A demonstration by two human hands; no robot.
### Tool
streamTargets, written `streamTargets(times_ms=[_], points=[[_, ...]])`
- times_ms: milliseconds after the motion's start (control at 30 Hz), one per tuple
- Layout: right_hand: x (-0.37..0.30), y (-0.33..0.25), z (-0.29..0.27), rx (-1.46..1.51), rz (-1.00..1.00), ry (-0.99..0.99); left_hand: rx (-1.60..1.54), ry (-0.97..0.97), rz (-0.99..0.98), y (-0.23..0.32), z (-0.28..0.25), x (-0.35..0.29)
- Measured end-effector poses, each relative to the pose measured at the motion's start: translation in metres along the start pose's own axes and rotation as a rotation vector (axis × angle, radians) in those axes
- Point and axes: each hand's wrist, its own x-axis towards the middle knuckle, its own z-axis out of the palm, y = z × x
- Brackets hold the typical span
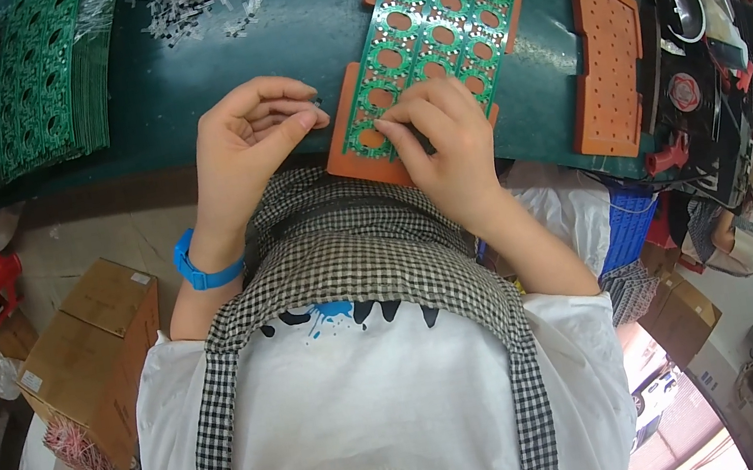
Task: The person inserts small electronic components into a green circuit board by hand, which is held steady in a mounting jig.
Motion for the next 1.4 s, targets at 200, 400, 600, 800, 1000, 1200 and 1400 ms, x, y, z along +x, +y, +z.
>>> streamTargets(times_ms=[200, 400, 600, 800, 1000, 1200, 1400], points=[[-0.009, 0.000, 0.004, -0.221, -0.214, 0.074, 0.026, -0.024, 0.003, 0.004, 0.006, -0.003], [-0.006, -0.012, -0.014, -0.282, -0.234, 0.005, 0.027, -0.213, -0.109, 0.021, 0.020, -0.010], [-0.015, 0.005, -0.029, 0.400, -0.108, -0.067, -0.043, -0.374, -0.191, 0.024, 0.031, -0.003], [-0.018, 0.018, -0.035, 0.237, 0.172, -0.080, 1.347, 0.569, 0.510, 0.007, -0.022, 0.042], [-0.017, 0.021, -0.030, 0.121, 0.067, -0.116, 1.146, 0.477, 0.348, 0.008, -0.025, 0.047], [-0.016, 0.021, -0.032, 0.123, 0.072, -0.119, 1.262, 0.426, 0.549, 0.005, -0.025, 0.049], [-0.019, 0.021, -0.025, 0.094, 0.052, -0.063, 1.103, 0.445, 0.502, 0.010, -0.018, 0.041]])
